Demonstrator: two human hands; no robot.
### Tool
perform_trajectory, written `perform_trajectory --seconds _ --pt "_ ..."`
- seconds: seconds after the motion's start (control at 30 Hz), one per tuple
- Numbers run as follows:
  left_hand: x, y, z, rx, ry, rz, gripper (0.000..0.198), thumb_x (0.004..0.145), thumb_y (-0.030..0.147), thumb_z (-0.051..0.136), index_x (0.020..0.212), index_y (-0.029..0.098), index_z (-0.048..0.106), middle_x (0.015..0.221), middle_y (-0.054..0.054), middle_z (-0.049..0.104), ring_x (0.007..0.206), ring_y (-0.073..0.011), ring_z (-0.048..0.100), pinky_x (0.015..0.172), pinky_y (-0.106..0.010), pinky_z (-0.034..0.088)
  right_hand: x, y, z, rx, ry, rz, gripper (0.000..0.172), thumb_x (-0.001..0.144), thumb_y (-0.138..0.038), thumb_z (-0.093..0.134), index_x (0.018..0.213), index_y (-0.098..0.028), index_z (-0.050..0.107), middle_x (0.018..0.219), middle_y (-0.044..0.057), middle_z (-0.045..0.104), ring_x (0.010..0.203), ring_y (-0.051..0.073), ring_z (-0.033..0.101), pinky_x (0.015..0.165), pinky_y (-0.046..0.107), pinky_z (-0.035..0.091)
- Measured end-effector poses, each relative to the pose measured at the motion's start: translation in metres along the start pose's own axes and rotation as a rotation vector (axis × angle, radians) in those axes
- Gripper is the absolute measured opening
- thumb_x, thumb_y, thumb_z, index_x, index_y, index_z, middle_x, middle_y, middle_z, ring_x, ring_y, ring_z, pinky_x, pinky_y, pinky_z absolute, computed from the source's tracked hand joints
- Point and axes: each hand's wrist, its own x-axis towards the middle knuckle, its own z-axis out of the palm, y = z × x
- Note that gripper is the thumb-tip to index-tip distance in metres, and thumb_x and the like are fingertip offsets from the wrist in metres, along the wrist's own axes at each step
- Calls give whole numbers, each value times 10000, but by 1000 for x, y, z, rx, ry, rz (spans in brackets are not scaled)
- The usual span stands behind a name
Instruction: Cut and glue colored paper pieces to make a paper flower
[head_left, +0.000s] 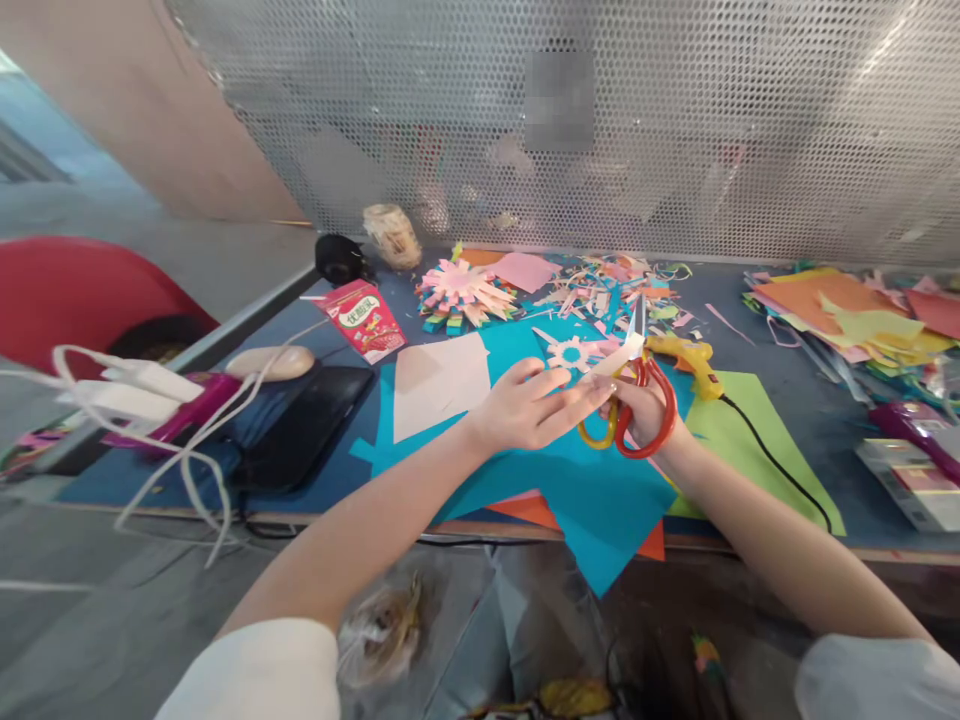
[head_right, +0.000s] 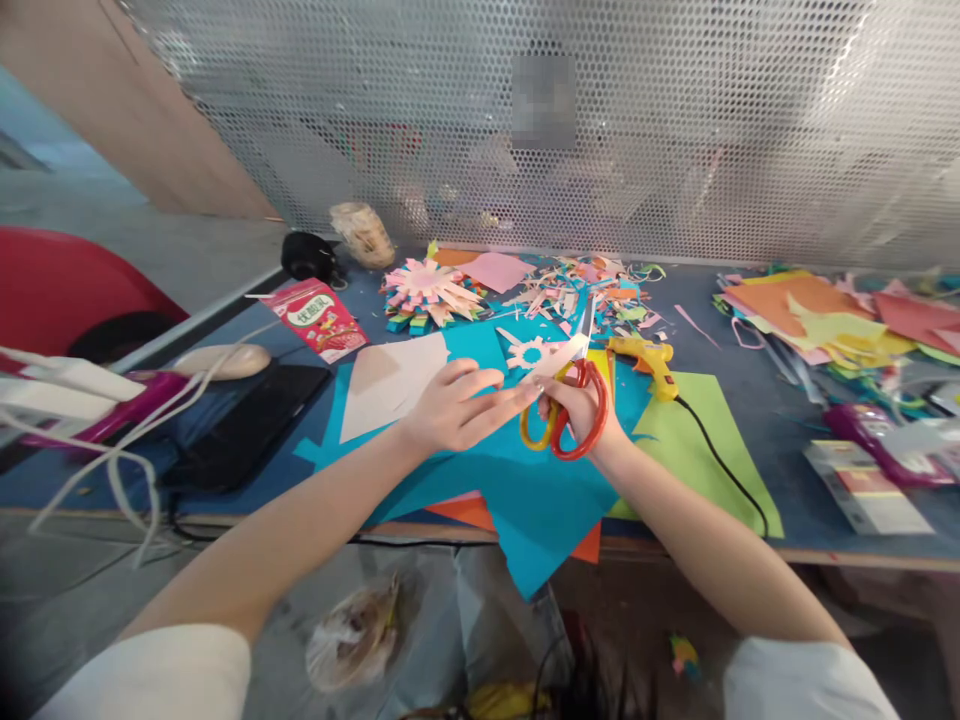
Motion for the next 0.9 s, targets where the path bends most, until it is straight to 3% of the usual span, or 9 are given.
perform_trajectory --seconds 0.3,0.47,0.63,0.9 --pt "-1 3 1 139 -44 157 221 846 178 576 1065 171 605 890 -37 723 784 -153 551 676 -327 360 -1 -6 2 -15 50 -33 254 561 -358 744 557 -198 547 475 -30 524 427 99 467 424 247 370" --pt "-1 3 4 160 -14 267 215 854 173 551 1063 149 593 793 -60 706 765 -158 565 658 -326 400 -2 -9 3 -11 56 -38 300 534 -364 730 487 -203 482 436 -42 471 423 85 422 409 235 336" --pt "-2 5 9 122 26 184 175 868 139 509 1034 185 542 829 -49 712 762 -144 589 687 -299 466 0 -7 4 -7 53 -58 318 526 -371 738 492 -198 474 436 -47 466 430 82 421 433 239 360" --pt "-15 9 19 -216 19 -94 253 863 87 520 1093 184 480 943 -95 705 841 -177 649 741 -337 550 -1 -9 5 2 43 -92 387 524 -395 775 553 -206 439 418 -75 419 396 69 398 423 238 368"
